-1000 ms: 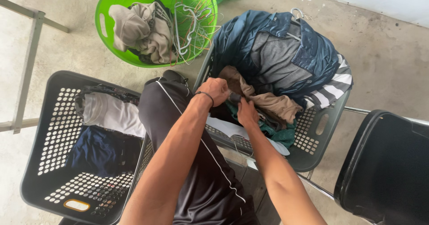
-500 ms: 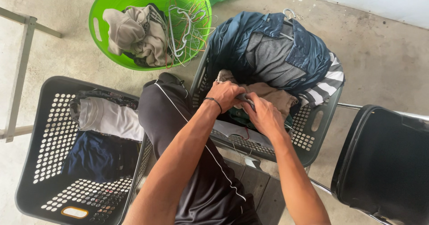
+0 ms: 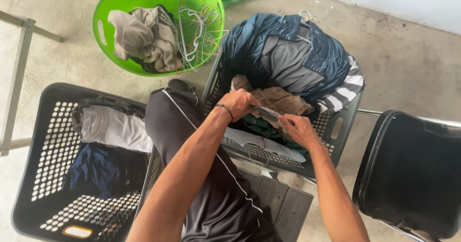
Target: The person folds a patterned shirt, a white t-shirt, beige pants, and a green garment by hand, transferring the items between a black plastic basket and a grey crate while sitting.
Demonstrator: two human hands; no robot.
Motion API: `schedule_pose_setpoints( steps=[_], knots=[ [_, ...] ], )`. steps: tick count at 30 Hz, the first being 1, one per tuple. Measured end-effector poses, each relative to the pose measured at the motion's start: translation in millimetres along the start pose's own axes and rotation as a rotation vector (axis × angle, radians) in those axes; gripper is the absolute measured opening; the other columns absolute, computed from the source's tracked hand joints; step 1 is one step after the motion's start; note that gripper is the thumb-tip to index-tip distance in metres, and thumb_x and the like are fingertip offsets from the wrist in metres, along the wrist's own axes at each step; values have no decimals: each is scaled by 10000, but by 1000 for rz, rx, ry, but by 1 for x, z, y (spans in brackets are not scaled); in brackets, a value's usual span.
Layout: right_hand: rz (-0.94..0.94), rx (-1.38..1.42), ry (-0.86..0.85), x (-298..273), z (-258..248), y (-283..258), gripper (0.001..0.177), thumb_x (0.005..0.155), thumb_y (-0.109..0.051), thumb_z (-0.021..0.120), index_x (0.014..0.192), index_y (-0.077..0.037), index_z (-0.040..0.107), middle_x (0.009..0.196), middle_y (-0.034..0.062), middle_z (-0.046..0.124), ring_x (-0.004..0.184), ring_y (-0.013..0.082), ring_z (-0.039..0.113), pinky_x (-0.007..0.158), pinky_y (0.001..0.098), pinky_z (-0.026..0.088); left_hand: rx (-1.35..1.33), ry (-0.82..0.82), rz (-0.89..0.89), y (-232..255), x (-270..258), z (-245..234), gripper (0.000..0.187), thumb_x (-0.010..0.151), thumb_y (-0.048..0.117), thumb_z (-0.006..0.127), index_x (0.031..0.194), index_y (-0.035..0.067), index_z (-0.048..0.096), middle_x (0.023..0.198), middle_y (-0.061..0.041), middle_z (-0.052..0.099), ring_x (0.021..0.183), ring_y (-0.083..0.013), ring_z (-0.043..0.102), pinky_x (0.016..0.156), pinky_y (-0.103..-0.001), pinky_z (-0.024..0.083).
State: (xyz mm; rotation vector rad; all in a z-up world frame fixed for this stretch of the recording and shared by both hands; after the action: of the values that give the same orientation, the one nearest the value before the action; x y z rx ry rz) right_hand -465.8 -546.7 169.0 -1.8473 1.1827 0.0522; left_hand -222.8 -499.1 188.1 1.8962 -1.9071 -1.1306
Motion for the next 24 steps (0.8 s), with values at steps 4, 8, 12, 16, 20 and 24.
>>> schedule_pose_setpoints(
  steps=[4, 8, 12, 16, 20, 24],
  knots=[
    [-88, 105, 31, 1, -17, 61, 599, 1085, -482, 528, 727, -1, 526, 624, -6, 408, 605, 83, 391, 523, 294, 334, -7, 51, -44, -9, -7, -16, 260, 838, 316, 778, 1085, 240, 806, 941, -135, 761, 899, -352, 718, 790, -462, 574],
    [-49, 525, 22, -16, -38, 81, 526, 1129, -431, 451, 728, -90, 451, 652, -86, 366, 572, 39, 333, 502, 236, 277, -64, 77, -85, -19, -8, -22, 257, 863, 318, 764, 1097, 216, 791, 949, -149, 757, 895, -359, 723, 811, -452, 580],
    [-101, 382, 3, -23, -54, 22, 411, 1105, -351, 444, 808, -79, 521, 685, -73, 402, 588, 33, 366, 508, 228, 307, -109, 152, -4, -18, -4, -12, 233, 917, 265, 724, 1127, 167, 751, 981, -171, 745, 955, -382, 692, 829, -472, 553],
    [-139, 470, -132, -26, -46, -58, 286, 1095, -283, 437, 1033, -56, 600, 738, -56, 412, 635, 41, 356, 548, 217, 323, -201, 172, 49, -16, 1, 4, 317, 887, 195, 706, 1201, 152, 676, 1045, -151, 750, 1006, -353, 714, 877, -448, 566],
    [-278, 350, -97, -22, -50, -131, 279, 1110, -237, 432, 1125, -36, 625, 746, -32, 455, 668, 49, 418, 598, 210, 397, -417, 160, 9, -17, -4, -1, 719, 706, 228, 813, 1362, 163, 528, 1035, -146, 735, 998, -326, 707, 890, -431, 544],
    [-376, 200, -66, 3, -56, -183, 228, 1083, -184, 471, 1156, -39, 631, 772, -9, 551, 642, 53, 472, 567, 225, 407, -488, 307, 117, -18, -3, -5, 510, 842, 322, 838, 1260, 116, 631, 1165, -166, 668, 1126, -315, 634, 885, -421, 564]
  ],
)
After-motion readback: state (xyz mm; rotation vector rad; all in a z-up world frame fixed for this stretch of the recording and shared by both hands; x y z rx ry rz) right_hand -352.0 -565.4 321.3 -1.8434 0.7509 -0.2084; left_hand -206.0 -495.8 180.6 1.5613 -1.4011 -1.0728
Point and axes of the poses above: each hand's wrist, its own x-axis towards the middle knuckle, its own z-axis out of the palm, y = z × x, the point moved 4 cm from there along x, towards the middle knuckle
